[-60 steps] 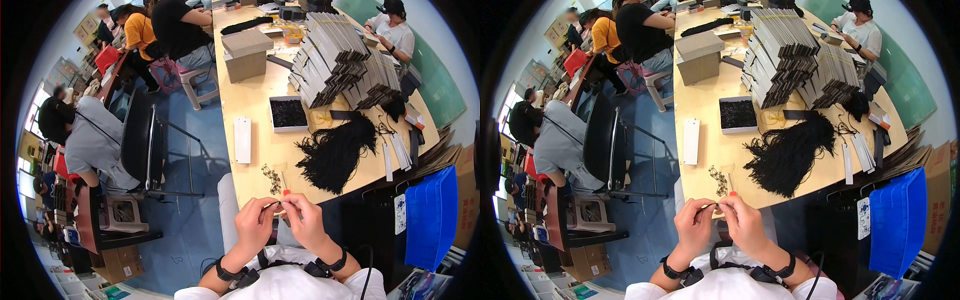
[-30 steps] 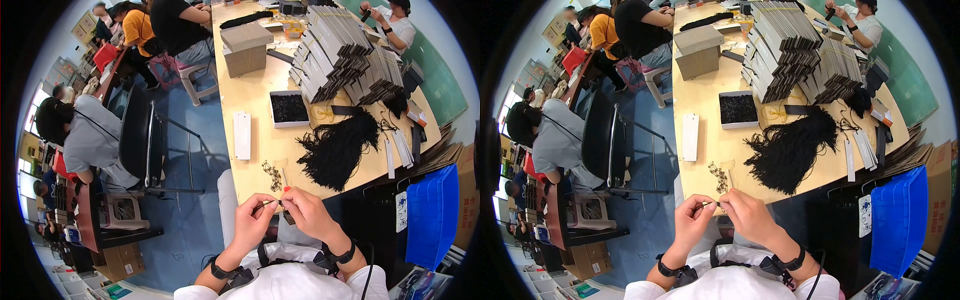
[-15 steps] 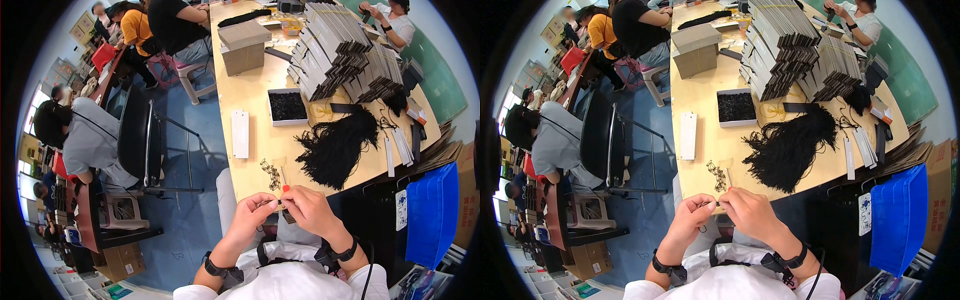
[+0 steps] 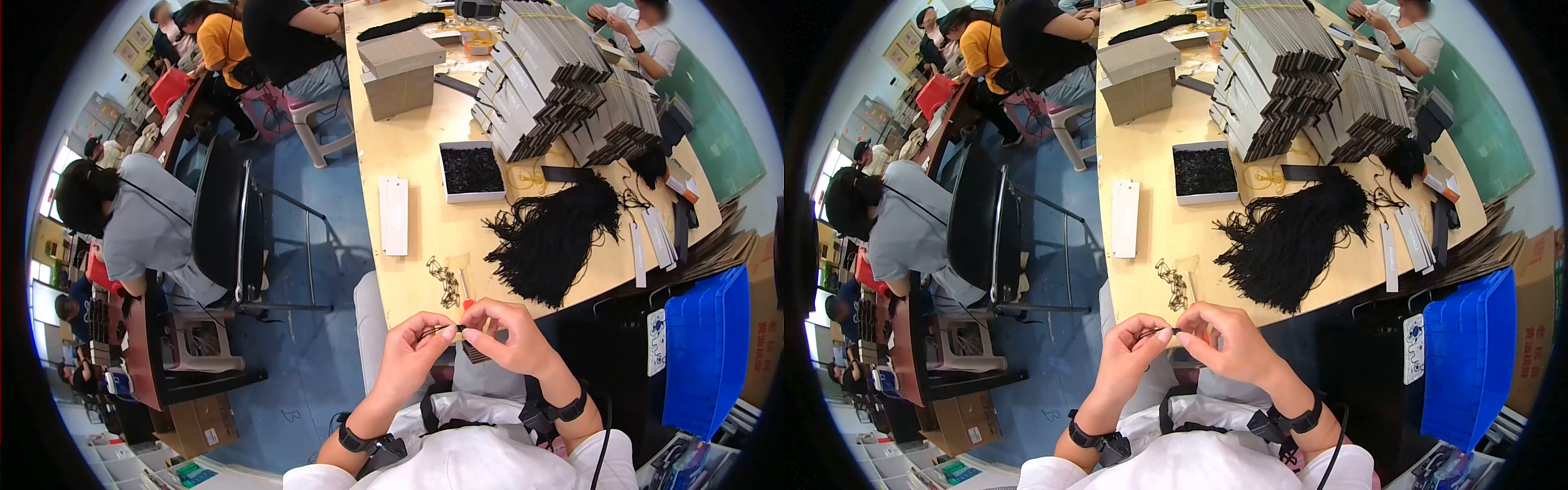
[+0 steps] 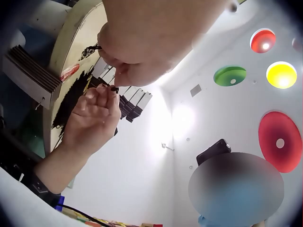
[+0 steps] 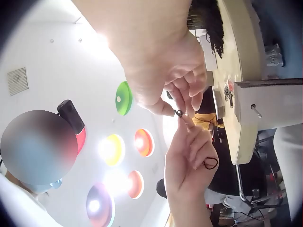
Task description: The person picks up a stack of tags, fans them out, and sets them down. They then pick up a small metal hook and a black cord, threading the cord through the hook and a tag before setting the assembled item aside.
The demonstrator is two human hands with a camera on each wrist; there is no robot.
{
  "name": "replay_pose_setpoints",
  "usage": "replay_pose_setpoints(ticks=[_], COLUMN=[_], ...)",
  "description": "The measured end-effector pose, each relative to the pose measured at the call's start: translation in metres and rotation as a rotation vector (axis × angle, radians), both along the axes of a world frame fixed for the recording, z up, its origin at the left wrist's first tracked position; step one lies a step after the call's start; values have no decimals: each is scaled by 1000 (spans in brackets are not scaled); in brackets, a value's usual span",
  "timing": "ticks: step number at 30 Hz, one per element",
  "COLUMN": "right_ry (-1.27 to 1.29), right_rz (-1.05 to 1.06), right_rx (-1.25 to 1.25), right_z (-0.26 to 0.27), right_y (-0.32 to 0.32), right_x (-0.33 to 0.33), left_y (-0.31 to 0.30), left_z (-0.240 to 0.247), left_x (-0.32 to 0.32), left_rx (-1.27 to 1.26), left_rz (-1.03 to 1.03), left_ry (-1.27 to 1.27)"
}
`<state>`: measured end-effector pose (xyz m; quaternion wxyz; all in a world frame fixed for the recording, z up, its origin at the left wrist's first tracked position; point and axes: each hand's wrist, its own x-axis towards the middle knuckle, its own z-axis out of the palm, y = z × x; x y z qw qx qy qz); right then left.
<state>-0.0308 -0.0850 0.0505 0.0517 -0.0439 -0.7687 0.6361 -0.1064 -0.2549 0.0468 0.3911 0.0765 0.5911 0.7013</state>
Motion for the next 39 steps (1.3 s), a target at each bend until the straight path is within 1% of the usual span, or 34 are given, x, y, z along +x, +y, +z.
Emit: replay_pose_setpoints(ticks=[5,8,10,11,13,16,18,19,21,22,24,26,31,35,37,38,39], right_ry=[0,-30,-58,-59,-59,-61,38,39,171,172,275,279,307,325,312,313,313], right_rz=[-30,-21,-11,-9,-7,-19,-205,-205,-255,-257,-276,-276,-303,-296,-285,-287,-289], right_rx=[-12,-28,-30,-32,-34,5,58,58,303,304,411,405,438,558,599,603,607], right_z=[-8,-5,-4,-5,-4,0,0,0,-3,-4,-6,-5,-11,-11,-10,-10,-10], right_y=[-2,-1,0,-1,-1,-4,-14,-16,-19,-20,-23,-25,-25,-25,-25,-24,-24], right_x=[0,0,0,0,-1,0,1,2,3,3,4,4,4,4,4,4,4], left_y=[1,4,4,3,2,0,0,0,0,-1,-2,-2,1,4,11,9,5], left_z=[-1,1,2,1,-3,-5,-5,-6,-8,-9,-12,-14,-13,-15,-19,-19,-17], left_x=[1,2,-1,-2,-4,-5,-5,-5,-4,-4,-3,-3,1,6,12,12,11], left_rx=[-16,20,31,31,132,171,174,178,180,182,203,226,197,172,87,88,11], left_rz=[-5,43,-2,-1,-43,-54,-41,-29,-22,-16,-5,6,67,116,252,252,224], left_ry=[0,1,-201,-201,-388,-453,-448,-444,-444,-443,-455,-466,-434,-397,-43,-43,42])
